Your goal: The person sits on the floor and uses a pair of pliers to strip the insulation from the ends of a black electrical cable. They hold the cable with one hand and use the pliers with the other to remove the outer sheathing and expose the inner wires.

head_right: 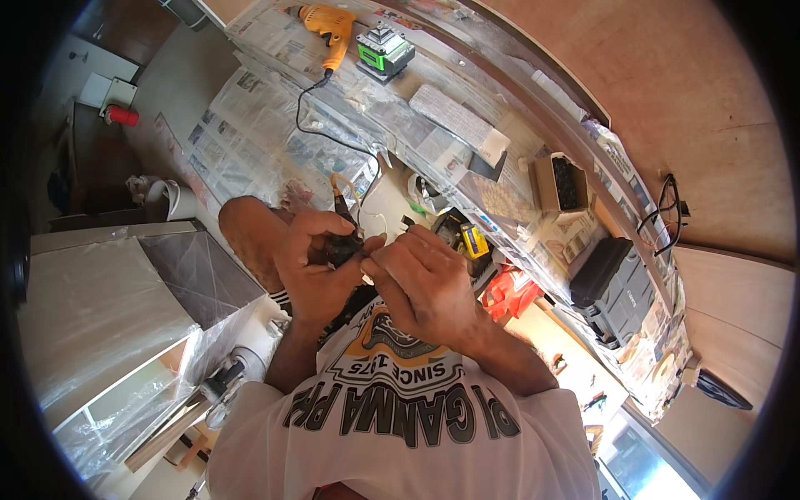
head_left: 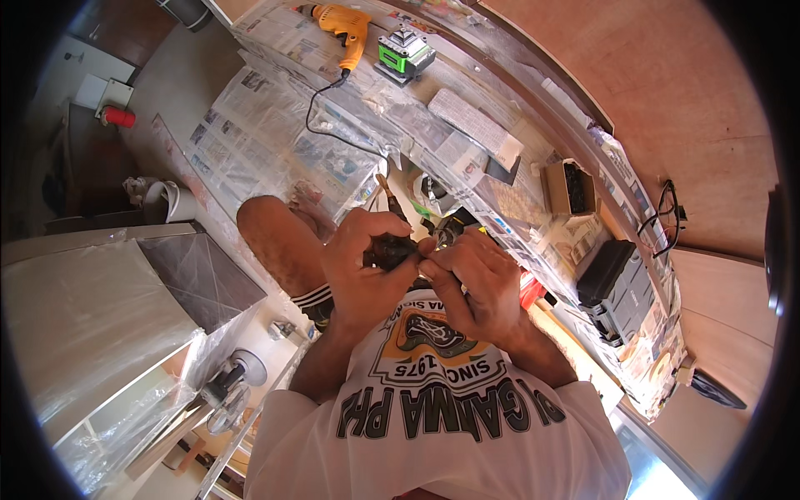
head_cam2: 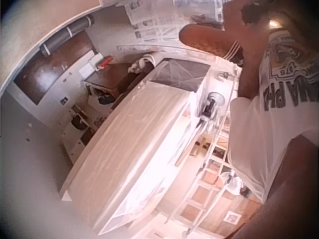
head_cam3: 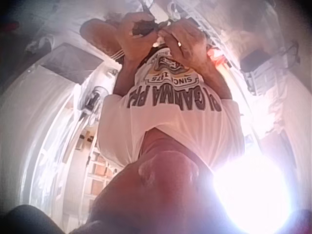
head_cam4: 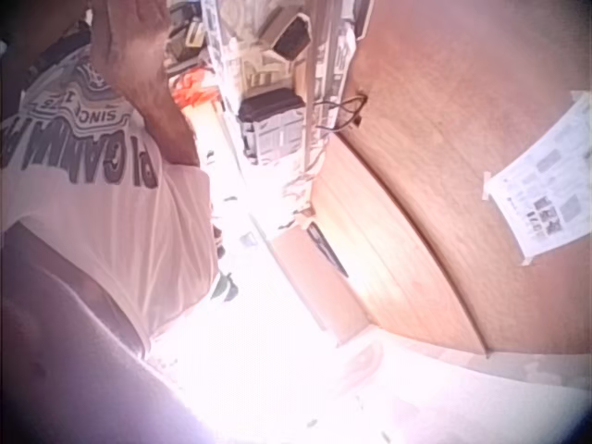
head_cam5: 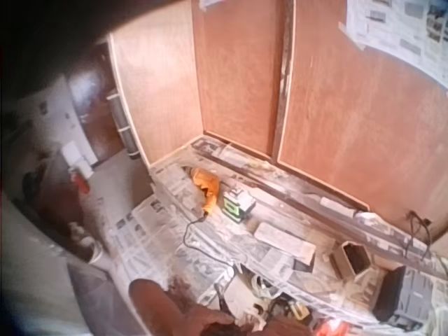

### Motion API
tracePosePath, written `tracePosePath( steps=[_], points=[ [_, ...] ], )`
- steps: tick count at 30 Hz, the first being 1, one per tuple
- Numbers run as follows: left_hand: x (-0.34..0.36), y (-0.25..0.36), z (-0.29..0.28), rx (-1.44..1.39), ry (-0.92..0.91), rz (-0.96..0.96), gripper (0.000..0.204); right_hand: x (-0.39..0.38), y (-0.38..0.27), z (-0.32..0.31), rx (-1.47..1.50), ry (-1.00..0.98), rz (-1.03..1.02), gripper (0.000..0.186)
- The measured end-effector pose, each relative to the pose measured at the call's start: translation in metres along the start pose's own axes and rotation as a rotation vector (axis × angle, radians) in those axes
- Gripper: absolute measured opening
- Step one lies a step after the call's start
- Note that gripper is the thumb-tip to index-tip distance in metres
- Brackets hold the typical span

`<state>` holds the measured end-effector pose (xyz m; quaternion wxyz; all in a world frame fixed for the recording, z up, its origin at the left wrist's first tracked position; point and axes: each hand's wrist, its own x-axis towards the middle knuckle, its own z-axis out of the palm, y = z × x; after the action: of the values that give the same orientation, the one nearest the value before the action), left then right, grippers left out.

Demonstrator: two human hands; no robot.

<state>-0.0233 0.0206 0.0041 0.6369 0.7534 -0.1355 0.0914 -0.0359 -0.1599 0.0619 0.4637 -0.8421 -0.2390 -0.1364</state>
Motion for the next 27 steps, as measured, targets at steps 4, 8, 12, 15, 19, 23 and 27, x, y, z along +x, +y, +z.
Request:
tracePosePath(
  steps=[4,8,12,15,19,23,27],
  points=[
    [0.001,-0.002,0.006,-0.014,0.042,-0.014,0.045,-0.001,-0.003,-0.004,0.067,-0.089,0.048,0.009],
    [-0.002,0.007,0.007,-0.298,0.074,-0.156,0.054,-0.005,-0.002,-0.001,0.358,-0.114,0.303,0.003],
    [0.003,0.014,0.013,-0.416,0.152,-0.101,0.046,-0.007,0.004,-0.002,0.670,-0.127,0.525,0.005],
    [-0.001,0.014,0.014,-0.403,0.151,-0.091,0.047,-0.007,0.008,-0.009,0.739,-0.131,0.558,0.007],
    [-0.001,0.015,0.010,-0.414,0.093,-0.097,0.054,0.003,0.009,-0.019,0.604,-0.125,0.450,0.006],
    [-0.008,0.018,0.010,-0.445,0.019,-0.162,0.062,0.018,0.007,-0.028,0.276,-0.084,0.250,0.006],
    [-0.011,0.021,0.015,-0.504,-0.007,-0.254,0.059,0.040,0.021,-0.034,0.006,-0.052,-0.109,0.012]
  ],
)
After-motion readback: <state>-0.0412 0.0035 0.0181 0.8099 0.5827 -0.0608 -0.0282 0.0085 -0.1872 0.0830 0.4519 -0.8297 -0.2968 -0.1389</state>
